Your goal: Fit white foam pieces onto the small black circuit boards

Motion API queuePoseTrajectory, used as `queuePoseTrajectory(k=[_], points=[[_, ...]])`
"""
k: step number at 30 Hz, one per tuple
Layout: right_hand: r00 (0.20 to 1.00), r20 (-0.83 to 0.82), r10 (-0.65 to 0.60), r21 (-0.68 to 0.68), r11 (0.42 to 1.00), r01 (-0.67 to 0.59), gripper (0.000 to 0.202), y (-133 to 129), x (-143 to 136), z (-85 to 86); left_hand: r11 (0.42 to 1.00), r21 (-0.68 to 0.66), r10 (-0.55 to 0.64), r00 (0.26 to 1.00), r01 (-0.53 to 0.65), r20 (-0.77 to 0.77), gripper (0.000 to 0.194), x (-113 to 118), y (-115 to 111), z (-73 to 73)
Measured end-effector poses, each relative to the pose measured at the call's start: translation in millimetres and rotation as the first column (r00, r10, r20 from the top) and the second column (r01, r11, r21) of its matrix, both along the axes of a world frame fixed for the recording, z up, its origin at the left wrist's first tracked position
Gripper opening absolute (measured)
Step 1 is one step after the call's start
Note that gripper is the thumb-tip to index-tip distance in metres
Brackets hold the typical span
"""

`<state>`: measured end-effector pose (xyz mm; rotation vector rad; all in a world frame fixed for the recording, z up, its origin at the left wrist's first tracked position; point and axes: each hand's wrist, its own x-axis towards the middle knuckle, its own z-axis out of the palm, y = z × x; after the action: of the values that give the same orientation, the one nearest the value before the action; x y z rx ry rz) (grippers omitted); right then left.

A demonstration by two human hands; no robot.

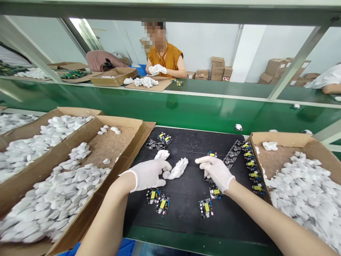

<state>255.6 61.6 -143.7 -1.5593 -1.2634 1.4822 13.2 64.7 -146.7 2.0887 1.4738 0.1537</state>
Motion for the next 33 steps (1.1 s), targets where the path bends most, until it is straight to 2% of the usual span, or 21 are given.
queuePoseTrajectory(k=[3, 6, 8, 10, 12, 13, 15, 17, 19, 22, 24, 27, 29, 31, 33], points=[[1.000, 0.010, -0.001, 0.002, 1.000, 0.001, 0.024, 0, 0, -0.7, 0.999, 0.019, 0.038, 0.999, -0.037, -0.037, 0.009, -1, 1, -0.9], [1.000, 0.011, 0.002, 0.009, 1.000, -0.002, 0.024, -1, 0, -0.6, 0.994, 0.083, 0.067, 0.998, -0.065, -0.020, 0.005, 1, 3, 5.7], [1.000, -0.007, 0.017, 0.021, 1.000, -0.017, 0.023, -3, 0, -0.9, 0.985, 0.132, 0.096, 0.990, -0.110, 0.108, 0.005, 5, 2, 14.3], [0.994, -0.086, 0.072, 0.027, 0.997, -0.070, 0.023, -5, 1, -1.8, 0.966, 0.191, 0.107, 0.939, -0.176, 0.326, 0.011, 11, -1, 22.6], [0.968, -0.206, 0.146, 0.009, 0.989, -0.148, 0.030, -7, 2, -2.6, 0.945, 0.272, 0.036, 0.882, -0.184, 0.469, 0.012, 20, -7, 26.6], [0.950, -0.262, 0.170, -0.007, 0.984, -0.178, 0.035, -8, 1, -2.5, 0.934, 0.327, -0.026, 0.882, -0.147, 0.470, 0.011, 25, -10, 26.1], [0.923, -0.343, 0.176, -0.043, 0.978, -0.203, 0.040, -12, -2, -0.4, 0.895, 0.442, -0.138, 0.906, -0.060, 0.401, 0.009, 38, -16, 20.1], [0.911, -0.367, 0.190, -0.055, 0.973, -0.225, 0.040, -17, -6, 4.4, 0.848, 0.528, -0.177, 0.917, -0.042, 0.357, 0.012, 50, -21, 9.0], [0.911, -0.305, 0.278, -0.021, 0.954, -0.298, 0.040, -23, -11, 10.3, 0.817, 0.573, -0.167, 0.922, -0.069, 0.349, 0.014, 61, -25, -3.9], [0.918, -0.110, 0.381, 0.053, 0.925, -0.377, 0.037, -28, -14, 15.5, 0.778, 0.625, -0.157, 0.943, -0.066, 0.295, 0.018, 70, -27, -17.9], [0.936, -0.088, 0.340, 0.081, 0.939, -0.333, 0.032, -26, -12, 14.4, 0.776, 0.628, -0.137, 0.955, -0.061, 0.262, 0.027, 70, -27, -20.4], [0.954, -0.255, 0.155, 0.088, 0.987, -0.137, 0.021, -15, -4, 9.6, 0.800, 0.591, -0.091, 0.951, -0.108, 0.297, 0.043, 65, -26, -14.8], [0.925, -0.379, 0.038, 0.077, 0.997, -0.010, 0.025, -5, 3, 7.5, 0.819, 0.573, -0.163, 0.945, -0.031, 0.285, 0.036, 65, -28, -8.7], [0.903, -0.430, -0.013, 0.069, 0.996, 0.048, 0.030, 2, 8, 7.5, 0.833, 0.520, -0.320, 0.930, 0.186, 0.179, 0.028, 69, -33, -4.6], [0.901, -0.432, -0.033, 0.066, 0.996, 0.068, 0.033, 4, 11, 8.7, 0.815, 0.401, -0.471, 0.881, 0.417, 0.040, 0.035, 78, -40, -4.4]])
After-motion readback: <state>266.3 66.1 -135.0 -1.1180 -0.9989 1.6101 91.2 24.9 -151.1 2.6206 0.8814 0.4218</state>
